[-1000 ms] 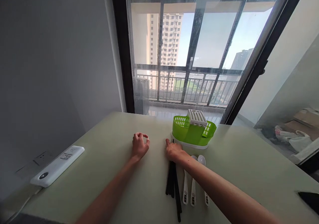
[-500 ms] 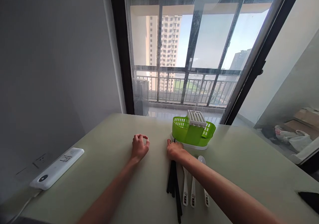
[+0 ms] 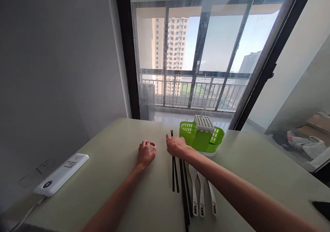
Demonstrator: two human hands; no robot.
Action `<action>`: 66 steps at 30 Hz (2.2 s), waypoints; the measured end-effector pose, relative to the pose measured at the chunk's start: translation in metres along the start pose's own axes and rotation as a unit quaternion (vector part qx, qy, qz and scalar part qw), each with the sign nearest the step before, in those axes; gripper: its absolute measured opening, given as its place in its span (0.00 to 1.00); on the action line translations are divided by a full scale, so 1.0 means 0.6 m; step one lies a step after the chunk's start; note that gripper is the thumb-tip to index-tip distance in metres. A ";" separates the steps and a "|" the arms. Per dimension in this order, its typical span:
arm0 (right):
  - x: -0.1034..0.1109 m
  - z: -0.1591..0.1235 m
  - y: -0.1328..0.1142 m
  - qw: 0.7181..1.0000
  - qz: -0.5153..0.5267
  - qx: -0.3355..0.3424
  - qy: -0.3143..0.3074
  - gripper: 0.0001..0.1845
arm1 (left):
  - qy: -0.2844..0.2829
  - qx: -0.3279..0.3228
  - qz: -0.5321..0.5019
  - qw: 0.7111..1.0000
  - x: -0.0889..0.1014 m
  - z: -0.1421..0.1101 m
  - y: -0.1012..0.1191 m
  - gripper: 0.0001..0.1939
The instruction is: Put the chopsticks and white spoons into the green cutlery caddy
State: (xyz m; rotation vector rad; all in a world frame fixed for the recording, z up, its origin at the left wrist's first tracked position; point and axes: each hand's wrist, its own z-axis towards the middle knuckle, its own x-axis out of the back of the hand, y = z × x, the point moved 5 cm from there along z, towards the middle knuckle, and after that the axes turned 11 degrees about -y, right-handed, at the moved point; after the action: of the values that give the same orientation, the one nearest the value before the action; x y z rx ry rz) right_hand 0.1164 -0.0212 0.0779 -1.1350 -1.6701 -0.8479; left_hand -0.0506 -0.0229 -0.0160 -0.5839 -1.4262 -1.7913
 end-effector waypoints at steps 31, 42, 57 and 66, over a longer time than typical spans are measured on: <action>0.079 -0.055 -0.027 0.922 0.050 0.327 0.200 0.18 | -0.165 -0.184 -0.142 0.958 -0.014 -0.039 0.073 0.22; 0.095 -0.062 -0.005 0.901 0.128 0.356 0.213 0.16 | -0.181 -0.178 -0.141 0.957 -0.021 -0.040 0.069 0.17; 0.106 -0.050 0.022 0.870 0.352 0.312 0.145 0.16 | -0.189 -0.177 -0.141 0.955 -0.026 -0.039 0.065 0.11; 0.172 -0.075 0.085 0.839 0.388 0.304 0.232 0.25 | -0.156 -0.124 -0.221 0.955 -0.036 -0.033 0.043 0.27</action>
State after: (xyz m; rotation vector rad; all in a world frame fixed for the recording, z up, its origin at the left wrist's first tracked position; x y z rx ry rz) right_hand 0.1618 -0.0119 0.1923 -0.9178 -0.8290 -0.0255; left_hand -0.0149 -0.0382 -0.0216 -0.7464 -1.6493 -2.3373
